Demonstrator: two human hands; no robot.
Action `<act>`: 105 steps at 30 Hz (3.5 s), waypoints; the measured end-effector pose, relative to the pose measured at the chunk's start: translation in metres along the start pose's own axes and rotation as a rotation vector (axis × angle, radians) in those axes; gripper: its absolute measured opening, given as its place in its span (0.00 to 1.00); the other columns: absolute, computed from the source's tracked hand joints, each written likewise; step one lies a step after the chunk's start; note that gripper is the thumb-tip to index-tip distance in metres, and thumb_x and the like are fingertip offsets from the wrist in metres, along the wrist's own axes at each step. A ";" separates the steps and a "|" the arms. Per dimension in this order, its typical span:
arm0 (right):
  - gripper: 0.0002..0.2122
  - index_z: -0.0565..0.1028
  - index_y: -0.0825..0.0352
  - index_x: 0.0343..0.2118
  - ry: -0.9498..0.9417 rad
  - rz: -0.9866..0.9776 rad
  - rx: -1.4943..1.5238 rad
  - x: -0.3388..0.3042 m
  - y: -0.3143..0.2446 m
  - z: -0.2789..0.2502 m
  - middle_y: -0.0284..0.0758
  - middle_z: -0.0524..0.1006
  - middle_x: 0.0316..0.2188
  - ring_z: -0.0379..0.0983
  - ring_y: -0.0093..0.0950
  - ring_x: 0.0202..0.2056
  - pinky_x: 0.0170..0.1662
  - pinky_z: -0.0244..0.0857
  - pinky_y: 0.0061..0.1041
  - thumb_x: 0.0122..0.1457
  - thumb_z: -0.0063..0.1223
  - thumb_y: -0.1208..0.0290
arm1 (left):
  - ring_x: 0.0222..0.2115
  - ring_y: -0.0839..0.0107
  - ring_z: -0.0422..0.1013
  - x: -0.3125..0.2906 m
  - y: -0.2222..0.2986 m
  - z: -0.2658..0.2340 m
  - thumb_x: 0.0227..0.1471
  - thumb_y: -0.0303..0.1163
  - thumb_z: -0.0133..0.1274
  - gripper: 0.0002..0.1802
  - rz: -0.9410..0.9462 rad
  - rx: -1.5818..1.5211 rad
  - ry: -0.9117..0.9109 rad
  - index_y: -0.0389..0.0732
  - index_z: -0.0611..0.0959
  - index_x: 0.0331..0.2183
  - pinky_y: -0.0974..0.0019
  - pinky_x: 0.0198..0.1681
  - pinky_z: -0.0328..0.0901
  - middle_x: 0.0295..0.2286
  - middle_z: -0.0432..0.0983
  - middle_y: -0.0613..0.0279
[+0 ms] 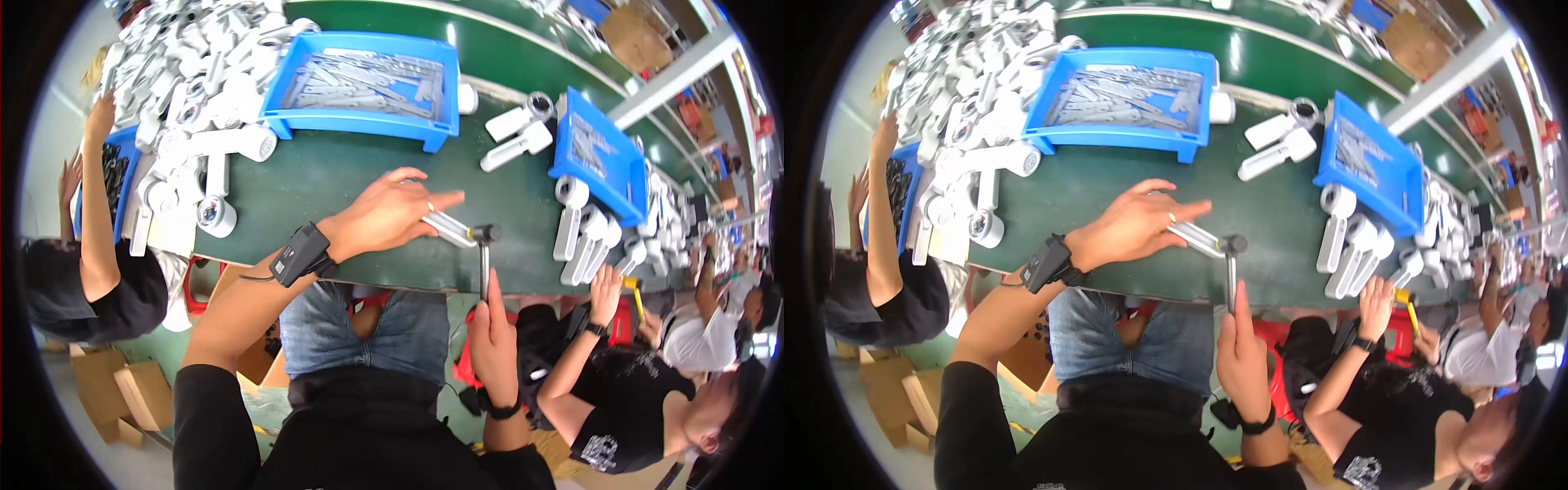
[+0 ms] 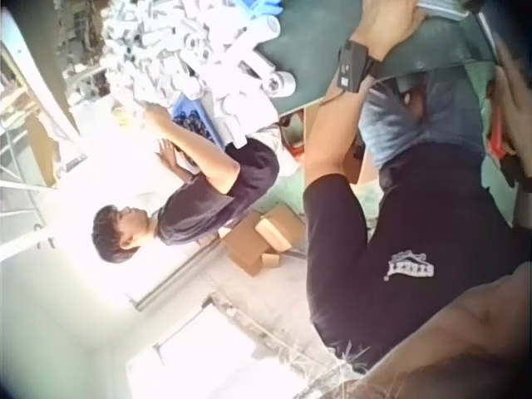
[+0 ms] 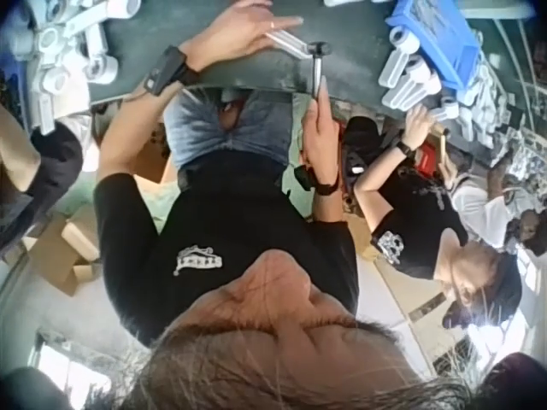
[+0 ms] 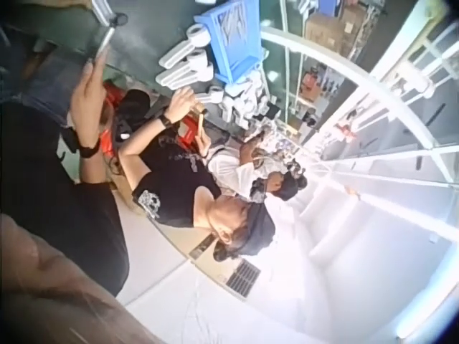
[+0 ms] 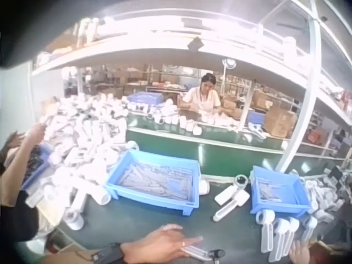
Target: Assembling white plastic components by inserting metal pins using a small hammer on an industrial assembly line.
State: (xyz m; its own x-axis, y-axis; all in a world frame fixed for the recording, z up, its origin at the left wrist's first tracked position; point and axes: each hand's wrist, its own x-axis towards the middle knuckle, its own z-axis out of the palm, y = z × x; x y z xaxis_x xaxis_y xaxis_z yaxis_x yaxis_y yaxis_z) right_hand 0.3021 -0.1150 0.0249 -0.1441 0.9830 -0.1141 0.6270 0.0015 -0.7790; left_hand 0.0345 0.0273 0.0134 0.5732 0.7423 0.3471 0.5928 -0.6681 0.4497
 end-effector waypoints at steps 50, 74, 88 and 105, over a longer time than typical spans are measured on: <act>0.27 0.55 0.71 0.73 -0.224 -0.240 -0.107 0.032 -0.099 0.035 0.60 0.80 0.40 0.80 0.55 0.35 0.38 0.72 0.42 0.74 0.41 0.74 | 0.54 0.54 0.67 -0.117 -0.010 0.011 0.51 0.30 0.72 0.62 -0.576 -0.259 0.474 0.50 0.49 0.75 0.52 0.68 0.48 0.43 0.87 0.68; 0.31 0.58 0.70 0.73 -0.304 -0.179 -0.325 0.045 -0.077 0.047 0.54 0.82 0.34 0.82 0.51 0.34 0.36 0.75 0.42 0.69 0.53 0.69 | 0.40 0.68 0.80 -0.108 -0.006 0.009 0.50 0.36 0.72 0.63 -0.591 -0.195 0.471 0.47 0.48 0.75 0.52 0.61 0.48 0.37 0.88 0.67; 0.25 0.78 0.53 0.58 0.472 -0.009 -0.883 0.100 0.088 -0.070 0.54 0.75 0.49 0.81 0.53 0.36 0.36 0.77 0.49 0.55 0.57 0.78 | 0.22 0.64 0.77 -0.192 -0.207 -0.228 0.57 0.52 0.65 0.21 -0.974 0.893 0.652 0.63 0.89 0.52 0.63 0.39 0.68 0.24 0.84 0.62; 0.16 0.76 0.64 0.56 -0.198 0.305 0.666 0.119 0.001 0.012 0.30 0.75 0.20 0.56 0.14 0.12 0.15 0.45 0.20 0.73 0.55 0.60 | 0.41 0.54 0.81 0.011 -0.198 -0.122 0.50 0.26 0.58 0.12 -0.442 0.677 0.112 0.48 0.91 0.37 0.53 0.45 0.75 0.35 0.86 0.55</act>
State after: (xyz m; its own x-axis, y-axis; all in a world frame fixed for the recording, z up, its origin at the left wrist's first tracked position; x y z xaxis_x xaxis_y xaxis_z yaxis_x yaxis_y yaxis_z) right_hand 0.2762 -0.0007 0.0035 -0.2124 0.8707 -0.4436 0.0749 -0.4381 -0.8958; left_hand -0.1456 0.1746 0.0284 0.1681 0.9215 0.3502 0.9848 -0.1727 -0.0184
